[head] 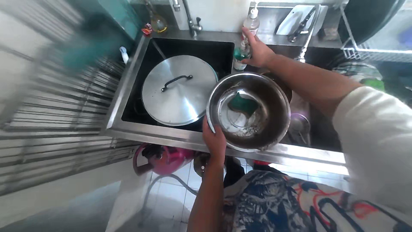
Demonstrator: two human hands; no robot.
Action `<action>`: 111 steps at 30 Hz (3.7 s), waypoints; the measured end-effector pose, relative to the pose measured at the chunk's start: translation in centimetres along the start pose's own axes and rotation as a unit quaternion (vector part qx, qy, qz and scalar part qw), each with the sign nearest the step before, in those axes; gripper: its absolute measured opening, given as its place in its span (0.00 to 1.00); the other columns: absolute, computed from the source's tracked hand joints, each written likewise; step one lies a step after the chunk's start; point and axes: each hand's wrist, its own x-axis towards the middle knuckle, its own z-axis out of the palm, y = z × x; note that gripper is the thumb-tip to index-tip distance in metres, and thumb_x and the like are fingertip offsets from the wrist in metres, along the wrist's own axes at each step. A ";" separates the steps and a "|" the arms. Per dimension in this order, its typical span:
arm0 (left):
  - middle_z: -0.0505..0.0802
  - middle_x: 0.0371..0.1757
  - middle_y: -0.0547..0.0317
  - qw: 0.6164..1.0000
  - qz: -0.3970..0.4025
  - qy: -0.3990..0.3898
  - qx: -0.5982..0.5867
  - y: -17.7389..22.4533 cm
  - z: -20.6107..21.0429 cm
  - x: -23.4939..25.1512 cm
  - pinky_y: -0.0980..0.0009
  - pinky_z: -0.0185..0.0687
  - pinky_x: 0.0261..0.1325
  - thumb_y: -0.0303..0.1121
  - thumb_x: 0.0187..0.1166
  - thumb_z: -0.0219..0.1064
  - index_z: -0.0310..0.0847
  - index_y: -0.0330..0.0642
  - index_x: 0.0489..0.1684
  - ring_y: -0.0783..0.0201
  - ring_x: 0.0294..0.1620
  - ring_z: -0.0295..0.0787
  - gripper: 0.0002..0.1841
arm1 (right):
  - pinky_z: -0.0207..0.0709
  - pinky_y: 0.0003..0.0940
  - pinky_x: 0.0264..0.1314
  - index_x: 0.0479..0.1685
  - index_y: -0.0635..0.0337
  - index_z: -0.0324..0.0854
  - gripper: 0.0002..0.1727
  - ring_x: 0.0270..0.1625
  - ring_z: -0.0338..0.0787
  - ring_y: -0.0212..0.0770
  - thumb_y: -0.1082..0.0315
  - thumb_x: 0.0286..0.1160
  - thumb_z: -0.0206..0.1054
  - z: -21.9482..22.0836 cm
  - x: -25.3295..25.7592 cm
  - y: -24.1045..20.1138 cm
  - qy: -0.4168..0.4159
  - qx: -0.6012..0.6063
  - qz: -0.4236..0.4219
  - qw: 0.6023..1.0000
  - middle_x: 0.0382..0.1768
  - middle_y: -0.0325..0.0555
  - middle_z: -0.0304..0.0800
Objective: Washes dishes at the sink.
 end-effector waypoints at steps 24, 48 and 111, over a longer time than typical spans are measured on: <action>0.88 0.70 0.40 0.997 0.030 -0.020 0.072 0.8 -0.2 -0.8 0.50 0.83 0.69 0.21 0.82 0.57 0.64 0.36 0.87 0.50 0.67 0.89 0.30 | 0.81 0.69 0.61 0.69 0.50 0.84 0.21 0.62 0.87 0.69 0.72 0.77 0.69 9.9 -14.5 -11.2 -0.352 -0.132 -0.145 0.915 0.65 0.65 0.84; 0.86 0.74 0.42 0.995 0.102 0.021 0.001 1.1 1.7 -1.4 0.71 0.80 0.74 0.15 0.75 0.58 0.65 0.28 0.86 0.67 0.71 0.87 0.32 | 0.78 0.73 0.62 0.54 0.58 0.91 0.18 0.62 0.88 0.68 0.73 0.62 0.81 8.1 -13.8 -7.3 -0.355 -0.181 -0.184 0.899 0.59 0.62 0.89; 0.90 0.64 0.40 0.991 0.124 0.027 -0.043 0.7 2.7 -0.7 0.77 0.81 0.68 0.25 0.91 0.50 0.73 0.23 0.76 0.70 0.61 0.89 0.20 | 0.75 0.63 0.41 0.31 0.68 0.84 0.24 0.41 0.87 0.58 0.54 0.86 0.61 7.1 -18.0 -14.1 -0.460 0.062 0.129 0.876 0.35 0.60 0.87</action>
